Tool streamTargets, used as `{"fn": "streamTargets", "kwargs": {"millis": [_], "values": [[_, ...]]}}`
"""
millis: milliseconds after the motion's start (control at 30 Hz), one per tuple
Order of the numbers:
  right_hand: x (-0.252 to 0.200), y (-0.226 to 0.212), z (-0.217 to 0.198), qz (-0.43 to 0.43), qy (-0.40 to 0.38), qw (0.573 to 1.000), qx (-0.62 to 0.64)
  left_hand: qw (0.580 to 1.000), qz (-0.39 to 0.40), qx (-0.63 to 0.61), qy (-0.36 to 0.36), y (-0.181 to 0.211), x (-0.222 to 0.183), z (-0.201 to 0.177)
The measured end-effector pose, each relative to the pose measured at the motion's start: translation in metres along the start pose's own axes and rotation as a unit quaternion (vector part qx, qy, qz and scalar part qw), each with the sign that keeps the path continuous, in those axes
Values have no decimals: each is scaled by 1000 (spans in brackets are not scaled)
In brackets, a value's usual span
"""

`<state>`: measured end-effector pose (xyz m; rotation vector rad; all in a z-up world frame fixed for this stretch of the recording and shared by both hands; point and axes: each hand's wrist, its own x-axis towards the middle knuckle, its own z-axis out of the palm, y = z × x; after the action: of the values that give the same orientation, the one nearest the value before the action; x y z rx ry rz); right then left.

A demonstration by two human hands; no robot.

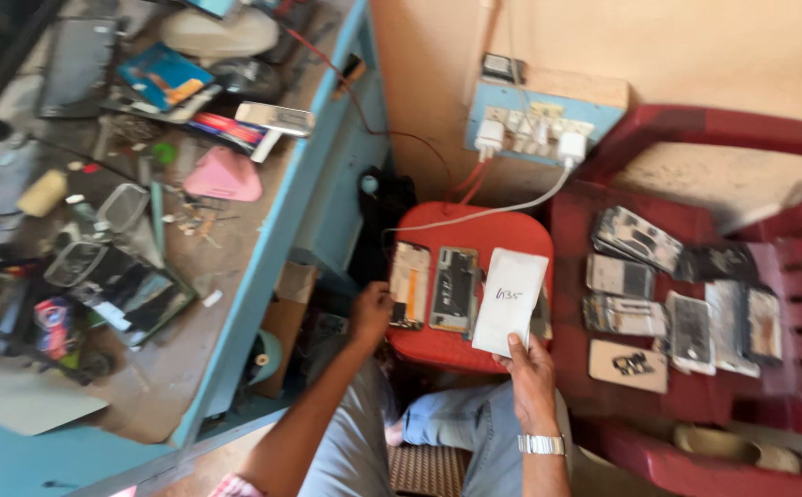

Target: The person sits at a cluttered workbench and uses a metal prying tool to separate the back cover from a disassembled smartphone. They repeatedly pry along the edges of the device to loosen the casing, handling the phone and tool with both hands.

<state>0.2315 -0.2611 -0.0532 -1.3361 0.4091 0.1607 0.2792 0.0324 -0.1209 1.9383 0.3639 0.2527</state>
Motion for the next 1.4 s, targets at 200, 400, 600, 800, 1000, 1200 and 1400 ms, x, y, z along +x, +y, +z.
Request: {"fn": "streamTargets", "kwargs": {"millis": [200,400,600,800,1000,1200,1400], "values": [[36,29,26,-15,-24,996,-80,981,-21,189,-29,29,2,2],[45,23,53,-80,35,945,-316,977,-62,199,-46,62,-2,-15],[-19,-74,117,-284,128,686,-657,985,-72,155,-37,43,-8,-14],[-67,-189,290,-344,-194,855,-337,997,38,62,24,11,-17,-8],[-67,-226,458,-397,-328,787,-340,1000,10,-18,19,9,-47,-24],[-42,-209,524,-381,-296,693,-536,996,65,-48,48,12,-68,-41],[-27,-204,546,-312,-314,697,-564,996,17,-78,40,12,-67,-42]]}}
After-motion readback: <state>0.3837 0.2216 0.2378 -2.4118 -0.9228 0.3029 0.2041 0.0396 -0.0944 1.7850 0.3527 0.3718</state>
